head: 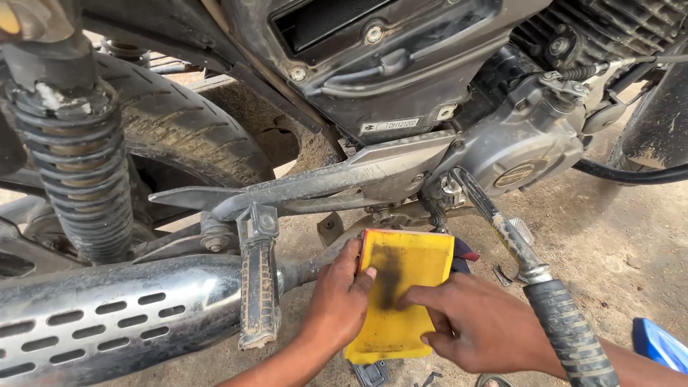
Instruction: Remove, inspect, and clean the motorcycle air filter element and its housing.
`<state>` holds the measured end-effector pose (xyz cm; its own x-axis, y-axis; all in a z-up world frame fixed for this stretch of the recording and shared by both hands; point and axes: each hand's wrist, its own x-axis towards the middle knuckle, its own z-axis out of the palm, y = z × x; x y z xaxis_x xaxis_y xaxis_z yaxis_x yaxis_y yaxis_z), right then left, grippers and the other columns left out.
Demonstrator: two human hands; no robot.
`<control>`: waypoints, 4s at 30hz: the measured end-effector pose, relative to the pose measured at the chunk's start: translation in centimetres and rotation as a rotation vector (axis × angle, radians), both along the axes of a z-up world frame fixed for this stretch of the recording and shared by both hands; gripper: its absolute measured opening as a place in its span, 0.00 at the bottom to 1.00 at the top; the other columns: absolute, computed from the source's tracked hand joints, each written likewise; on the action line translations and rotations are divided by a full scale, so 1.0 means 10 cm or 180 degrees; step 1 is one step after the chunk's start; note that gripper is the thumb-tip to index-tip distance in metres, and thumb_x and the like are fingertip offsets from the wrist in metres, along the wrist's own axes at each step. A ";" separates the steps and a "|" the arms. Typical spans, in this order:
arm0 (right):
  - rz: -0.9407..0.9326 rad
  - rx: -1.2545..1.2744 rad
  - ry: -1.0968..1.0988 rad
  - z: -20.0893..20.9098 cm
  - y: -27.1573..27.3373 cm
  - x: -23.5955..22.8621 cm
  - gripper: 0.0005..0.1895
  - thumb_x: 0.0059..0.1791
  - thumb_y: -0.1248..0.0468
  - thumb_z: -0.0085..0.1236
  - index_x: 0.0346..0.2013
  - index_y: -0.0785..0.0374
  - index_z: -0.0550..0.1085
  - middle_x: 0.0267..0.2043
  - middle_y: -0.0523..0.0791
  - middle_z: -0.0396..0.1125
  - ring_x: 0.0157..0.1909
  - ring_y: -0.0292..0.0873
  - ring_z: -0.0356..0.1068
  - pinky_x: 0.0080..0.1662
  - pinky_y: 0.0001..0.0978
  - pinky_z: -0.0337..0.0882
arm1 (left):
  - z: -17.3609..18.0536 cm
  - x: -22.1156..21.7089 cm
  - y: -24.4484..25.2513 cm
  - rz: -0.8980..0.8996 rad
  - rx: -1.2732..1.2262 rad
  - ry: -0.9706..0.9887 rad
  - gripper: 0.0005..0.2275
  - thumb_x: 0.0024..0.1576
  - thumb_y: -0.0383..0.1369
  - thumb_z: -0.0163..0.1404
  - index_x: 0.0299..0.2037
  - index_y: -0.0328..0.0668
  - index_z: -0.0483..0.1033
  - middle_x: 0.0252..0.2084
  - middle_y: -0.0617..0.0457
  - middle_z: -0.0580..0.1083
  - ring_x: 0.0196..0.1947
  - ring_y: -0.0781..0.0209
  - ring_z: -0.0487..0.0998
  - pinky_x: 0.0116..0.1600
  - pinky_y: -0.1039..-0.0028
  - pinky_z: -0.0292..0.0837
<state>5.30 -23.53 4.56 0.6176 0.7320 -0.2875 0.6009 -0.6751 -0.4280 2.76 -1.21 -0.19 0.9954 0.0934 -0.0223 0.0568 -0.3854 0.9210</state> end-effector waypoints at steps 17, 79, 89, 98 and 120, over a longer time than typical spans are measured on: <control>-0.1043 -0.0362 -0.0378 -0.23 -0.50 0.51 0.11 0.41 0.58 0.65 0.29 0.61 0.74 0.31 0.42 0.72 0.37 0.42 0.77 0.41 0.36 0.77 | 0.20 0.26 0.06 0.0304 0.0540 0.0310 0.15 0.57 0.32 0.47 0.54 0.40 0.70 0.40 0.33 0.79 0.46 0.32 0.79 0.53 0.50 0.69; 0.0678 0.0850 0.1282 -1.31 -0.76 0.22 0.05 0.50 0.64 0.62 0.35 0.60 0.74 0.42 0.47 0.71 0.50 0.49 0.72 0.50 0.41 0.73 | 0.49 0.24 -0.02 -0.0010 0.0582 -0.0205 0.14 0.57 0.30 0.49 0.54 0.39 0.71 0.31 0.34 0.78 0.35 0.32 0.80 0.45 0.49 0.72; -0.1390 -0.1728 -0.0352 -3.13 -1.41 1.42 0.16 0.43 0.61 0.66 0.44 0.55 0.75 0.48 0.48 0.71 0.53 0.49 0.73 0.54 0.42 0.73 | 0.55 0.24 -0.02 -0.0028 0.0734 -0.0105 0.15 0.57 0.31 0.50 0.55 0.40 0.71 0.32 0.34 0.79 0.37 0.32 0.80 0.48 0.48 0.72; -0.3098 -0.0226 -0.0078 -3.75 -0.81 0.64 0.11 0.42 0.57 0.59 0.35 0.53 0.83 0.38 0.49 0.78 0.43 0.50 0.80 0.48 0.42 0.78 | 0.59 0.23 -0.01 -0.0107 0.0600 -0.0098 0.13 0.57 0.30 0.50 0.52 0.39 0.71 0.32 0.34 0.78 0.36 0.32 0.80 0.47 0.48 0.72; -0.2951 -0.0758 -0.0463 -3.98 -0.58 0.55 0.18 0.43 0.51 0.61 0.38 0.60 0.75 0.36 0.52 0.73 0.41 0.54 0.76 0.47 0.46 0.74 | 0.20 0.32 0.07 -0.0080 0.0786 0.0369 0.13 0.56 0.32 0.51 0.50 0.38 0.73 0.38 0.34 0.78 0.43 0.33 0.78 0.51 0.51 0.72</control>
